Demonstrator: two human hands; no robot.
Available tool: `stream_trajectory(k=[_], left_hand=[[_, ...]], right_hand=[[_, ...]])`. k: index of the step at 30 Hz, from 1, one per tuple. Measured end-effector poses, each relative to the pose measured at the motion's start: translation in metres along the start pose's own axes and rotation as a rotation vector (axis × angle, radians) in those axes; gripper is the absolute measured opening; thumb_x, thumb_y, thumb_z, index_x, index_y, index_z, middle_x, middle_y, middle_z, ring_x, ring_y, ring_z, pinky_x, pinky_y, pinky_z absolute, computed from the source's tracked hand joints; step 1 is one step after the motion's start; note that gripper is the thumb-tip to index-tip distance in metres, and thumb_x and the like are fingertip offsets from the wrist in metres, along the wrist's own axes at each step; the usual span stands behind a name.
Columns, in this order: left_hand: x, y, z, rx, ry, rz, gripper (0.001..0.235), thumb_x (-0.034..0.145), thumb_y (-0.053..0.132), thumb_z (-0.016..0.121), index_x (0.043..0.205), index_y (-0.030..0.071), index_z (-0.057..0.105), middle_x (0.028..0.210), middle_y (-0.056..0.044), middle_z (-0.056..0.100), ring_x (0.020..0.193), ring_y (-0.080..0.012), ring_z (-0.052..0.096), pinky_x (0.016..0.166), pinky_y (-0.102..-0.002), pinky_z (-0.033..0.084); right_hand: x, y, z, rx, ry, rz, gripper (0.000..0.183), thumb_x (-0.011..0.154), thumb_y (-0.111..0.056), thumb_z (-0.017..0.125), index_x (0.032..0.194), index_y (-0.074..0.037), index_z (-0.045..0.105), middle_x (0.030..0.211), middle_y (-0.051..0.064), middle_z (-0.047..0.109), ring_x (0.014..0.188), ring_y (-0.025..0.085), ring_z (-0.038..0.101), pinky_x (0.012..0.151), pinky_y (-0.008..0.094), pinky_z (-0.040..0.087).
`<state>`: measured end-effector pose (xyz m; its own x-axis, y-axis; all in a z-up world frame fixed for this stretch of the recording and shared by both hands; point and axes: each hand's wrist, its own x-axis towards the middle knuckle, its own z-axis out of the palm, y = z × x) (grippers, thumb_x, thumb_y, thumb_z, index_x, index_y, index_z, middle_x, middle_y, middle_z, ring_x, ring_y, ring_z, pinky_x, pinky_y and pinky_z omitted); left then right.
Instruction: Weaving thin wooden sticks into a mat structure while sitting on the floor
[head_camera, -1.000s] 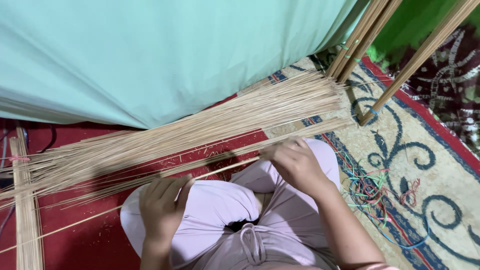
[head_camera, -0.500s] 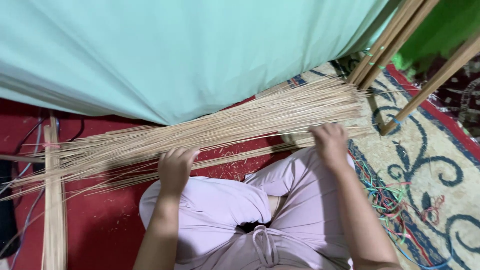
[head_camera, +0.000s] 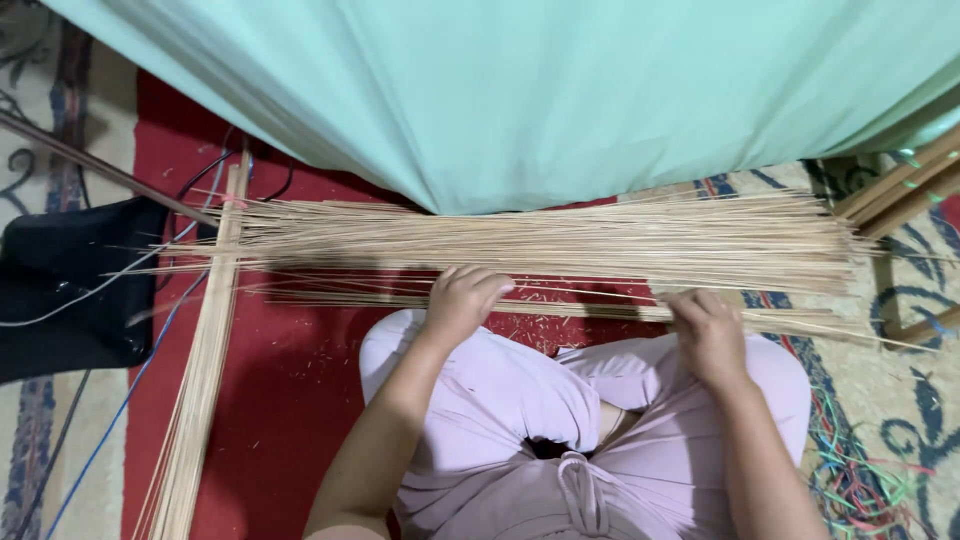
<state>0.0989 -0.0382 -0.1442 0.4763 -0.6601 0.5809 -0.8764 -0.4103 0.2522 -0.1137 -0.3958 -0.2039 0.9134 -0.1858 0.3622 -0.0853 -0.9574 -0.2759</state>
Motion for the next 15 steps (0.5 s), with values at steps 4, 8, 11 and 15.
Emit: stream_trajectory(k=[4, 8, 11, 15], left_hand=[[-0.018, -0.071, -0.048, -0.021, -0.059, 0.045, 0.013, 0.096, 0.016, 0.075, 0.083, 0.015, 0.071, 0.068, 0.000, 0.064, 0.059, -0.0224, 0.057, 0.054, -0.039, 0.037], [-0.059, -0.119, -0.077, 0.355, -0.043, 0.029, 0.012, 0.099, 0.025, 0.066, 0.088, 0.021, 0.066, 0.080, 0.005, 0.066, 0.076, -0.0211, 0.063, 0.071, -0.036, 0.040], [-0.082, -0.139, -0.100, 0.334, -0.226, -0.237, 0.043, 0.109, 0.045, 0.039, 0.087, 0.017, 0.064, 0.082, 0.002, 0.066, 0.080, -0.0216, 0.062, 0.083, -0.038, 0.039], [-0.111, -0.166, -0.109, 0.414, -0.358, -0.571, 0.052, 0.112, 0.045, 0.034, 0.083, 0.014, 0.064, 0.079, -0.002, 0.067, 0.078, -0.0288, 0.059, 0.082, -0.042, 0.039]], right_hand=[[-0.013, 0.056, -0.026, 0.091, 0.009, 0.036, 0.018, 0.102, -0.011, 0.067, 0.116, -0.017, 0.077, 0.098, 0.006, 0.072, 0.087, 0.031, 0.065, 0.082, 0.044, 0.047], [-0.052, 0.114, -0.037, 0.055, 0.027, 0.118, 0.018, 0.104, -0.005, 0.069, 0.118, -0.012, 0.078, 0.107, 0.010, 0.074, 0.097, 0.030, 0.068, 0.089, 0.042, 0.052], [-0.074, 0.120, -0.063, 0.085, -0.029, 0.279, 0.022, 0.106, -0.001, 0.067, 0.125, -0.003, 0.078, 0.121, 0.016, 0.075, 0.111, 0.033, 0.067, 0.099, 0.043, 0.053], [-0.121, 0.178, -0.062, -0.104, -0.027, 0.255, 0.022, 0.115, -0.007, 0.067, 0.132, -0.002, 0.080, 0.129, 0.019, 0.074, 0.120, 0.032, 0.071, 0.106, 0.043, 0.057]])
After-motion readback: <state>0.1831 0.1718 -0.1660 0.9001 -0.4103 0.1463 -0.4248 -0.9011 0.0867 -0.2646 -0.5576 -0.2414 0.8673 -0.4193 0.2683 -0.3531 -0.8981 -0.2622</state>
